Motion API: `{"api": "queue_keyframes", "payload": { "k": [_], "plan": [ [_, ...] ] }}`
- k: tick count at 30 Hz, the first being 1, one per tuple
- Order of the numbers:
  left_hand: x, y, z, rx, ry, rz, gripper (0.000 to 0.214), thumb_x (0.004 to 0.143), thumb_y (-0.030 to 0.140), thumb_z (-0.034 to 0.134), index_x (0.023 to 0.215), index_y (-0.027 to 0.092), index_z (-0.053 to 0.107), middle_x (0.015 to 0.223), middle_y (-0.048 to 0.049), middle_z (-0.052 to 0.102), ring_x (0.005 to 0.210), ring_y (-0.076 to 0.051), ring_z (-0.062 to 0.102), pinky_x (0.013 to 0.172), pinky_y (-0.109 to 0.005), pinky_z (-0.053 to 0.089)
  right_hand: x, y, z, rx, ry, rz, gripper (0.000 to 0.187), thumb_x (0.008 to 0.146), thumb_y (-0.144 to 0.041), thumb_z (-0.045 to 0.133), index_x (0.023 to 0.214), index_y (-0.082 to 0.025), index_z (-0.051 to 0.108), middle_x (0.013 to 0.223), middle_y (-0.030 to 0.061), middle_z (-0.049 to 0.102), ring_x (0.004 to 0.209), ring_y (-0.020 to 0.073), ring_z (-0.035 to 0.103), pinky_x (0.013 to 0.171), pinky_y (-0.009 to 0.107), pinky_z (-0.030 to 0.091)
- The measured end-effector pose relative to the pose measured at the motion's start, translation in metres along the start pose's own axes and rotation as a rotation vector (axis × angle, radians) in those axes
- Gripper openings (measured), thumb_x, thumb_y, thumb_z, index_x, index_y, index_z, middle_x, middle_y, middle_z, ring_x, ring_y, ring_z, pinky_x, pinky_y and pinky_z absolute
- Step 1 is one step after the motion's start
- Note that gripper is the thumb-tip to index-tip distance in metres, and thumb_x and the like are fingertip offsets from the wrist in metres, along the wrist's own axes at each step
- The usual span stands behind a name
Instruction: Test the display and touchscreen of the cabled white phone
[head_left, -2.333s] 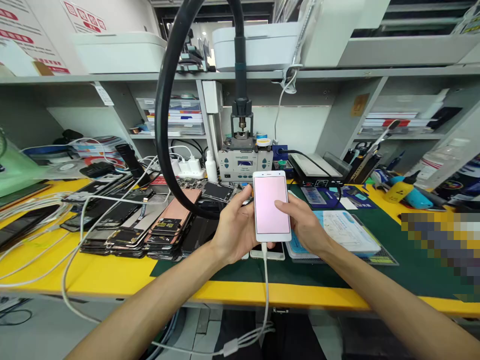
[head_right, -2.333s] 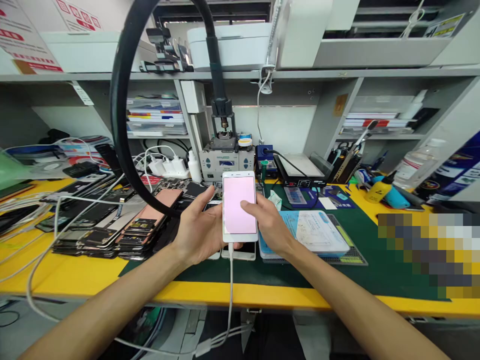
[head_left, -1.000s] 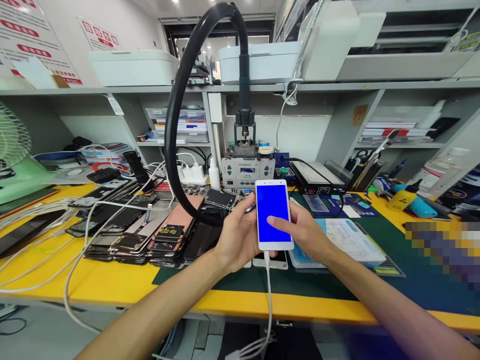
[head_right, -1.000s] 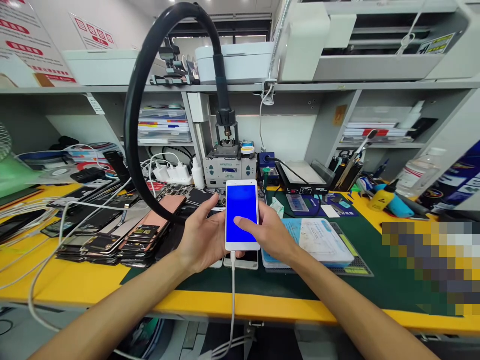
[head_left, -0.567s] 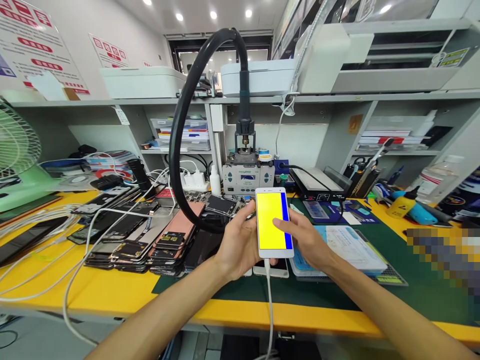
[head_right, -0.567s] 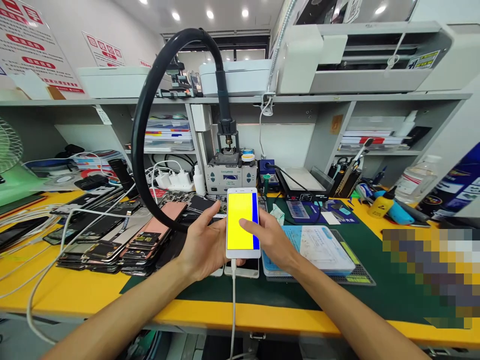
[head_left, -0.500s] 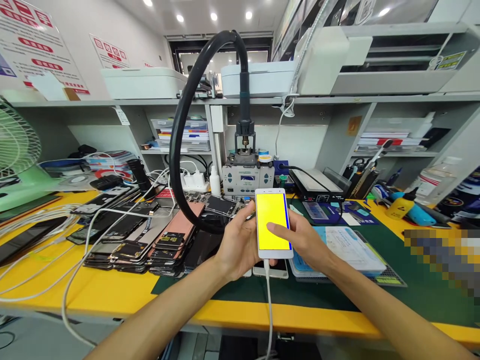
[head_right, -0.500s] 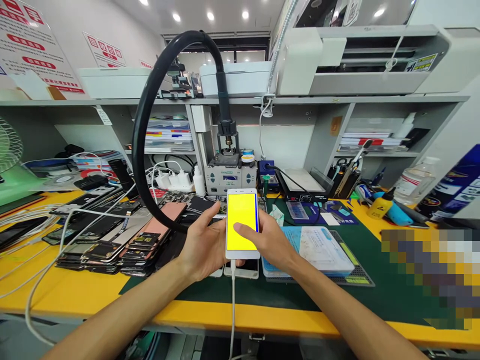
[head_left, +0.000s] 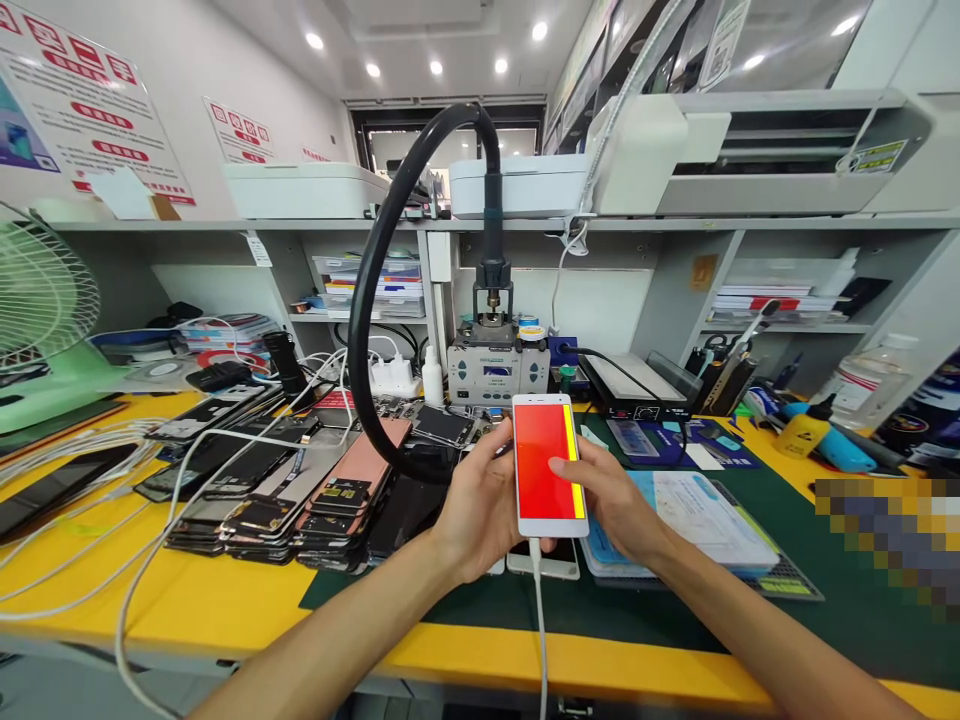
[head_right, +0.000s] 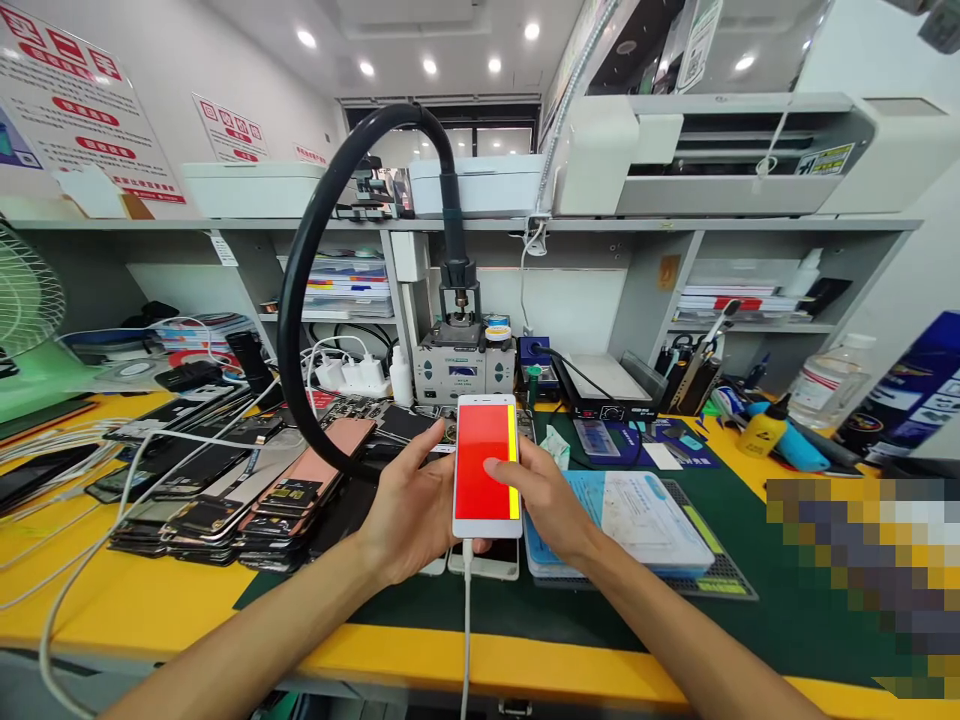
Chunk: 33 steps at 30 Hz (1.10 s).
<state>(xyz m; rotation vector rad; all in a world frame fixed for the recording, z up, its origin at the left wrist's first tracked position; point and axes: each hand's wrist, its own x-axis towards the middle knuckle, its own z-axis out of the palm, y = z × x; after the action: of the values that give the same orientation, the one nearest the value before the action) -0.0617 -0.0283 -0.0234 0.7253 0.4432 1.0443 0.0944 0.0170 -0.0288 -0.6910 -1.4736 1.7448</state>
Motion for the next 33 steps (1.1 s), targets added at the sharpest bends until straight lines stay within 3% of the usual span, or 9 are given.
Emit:
{"api": "queue_keyframes", "payload": {
  "k": [7,13,16,23,27,33],
  "plan": [
    [0.0003,-0.0002,0.0002,0.005,-0.018,0.022,0.066,0.091,0.063,0.032,0.126,0.012,0.057,0.095,-0.0142,0.067,0.069,-0.021,0.063,0.050,-0.029,0.045,0.0021,0.0006,0.0020,0.052,0.029,-0.015,0.041,0.087,-0.039,0.058,0.123,-0.020,0.058,0.101,0.0072,0.073,0.076,0.0225,0.070,0.062,0.032,0.054],
    [0.0015,-0.0007,-0.0010,0.008,-0.008,0.015,0.066,0.090,0.062,0.034,0.126,0.012,0.056,0.094,-0.0140,0.067,0.066,-0.021,0.062,0.050,-0.028,0.044,0.0029,0.0008,0.0044,-0.141,0.030,0.016,0.046,0.080,-0.041,0.068,0.119,-0.021,0.055,0.092,0.0059,0.073,0.055,0.0184,0.066,0.053,0.032,0.052],
    [0.0012,-0.0011,-0.0005,0.001,0.010,0.011,0.066,0.090,0.062,0.035,0.129,0.013,0.054,0.096,-0.0141,0.067,0.071,-0.023,0.064,0.049,-0.028,0.044,0.0013,0.0000,0.0040,-0.107,-0.001,0.012,0.046,0.081,-0.040,0.067,0.121,-0.021,0.054,0.096,0.0059,0.073,0.059,0.0187,0.068,0.057,0.033,0.053],
    [0.0011,-0.0005,-0.0016,-0.015,-0.004,-0.007,0.068,0.089,0.064,0.034,0.132,0.013,0.052,0.100,-0.0153,0.066,0.074,-0.024,0.064,0.048,-0.028,0.045,0.0020,0.0039,0.0002,0.070,0.038,0.010,0.046,0.085,-0.041,0.060,0.127,-0.023,0.055,0.111,0.0065,0.070,0.093,0.0259,0.068,0.069,0.033,0.053],
    [0.0009,-0.0001,-0.0016,-0.010,-0.012,0.001,0.069,0.089,0.064,0.034,0.133,0.014,0.051,0.100,-0.0153,0.066,0.075,-0.025,0.065,0.049,-0.029,0.045,0.0040,0.0049,0.0014,0.044,0.070,0.021,0.042,0.086,-0.044,0.058,0.122,-0.022,0.057,0.109,0.0065,0.071,0.091,0.0257,0.068,0.067,0.033,0.053],
    [0.0018,-0.0005,-0.0021,-0.020,0.015,-0.010,0.067,0.089,0.063,0.037,0.129,0.013,0.054,0.096,-0.0152,0.067,0.075,-0.025,0.064,0.051,-0.028,0.045,0.0034,0.0010,0.0048,-0.211,0.095,0.029,0.051,0.078,-0.047,0.070,0.119,-0.021,0.055,0.100,0.0073,0.071,0.076,0.0237,0.069,0.062,0.034,0.054]
  ]
}}
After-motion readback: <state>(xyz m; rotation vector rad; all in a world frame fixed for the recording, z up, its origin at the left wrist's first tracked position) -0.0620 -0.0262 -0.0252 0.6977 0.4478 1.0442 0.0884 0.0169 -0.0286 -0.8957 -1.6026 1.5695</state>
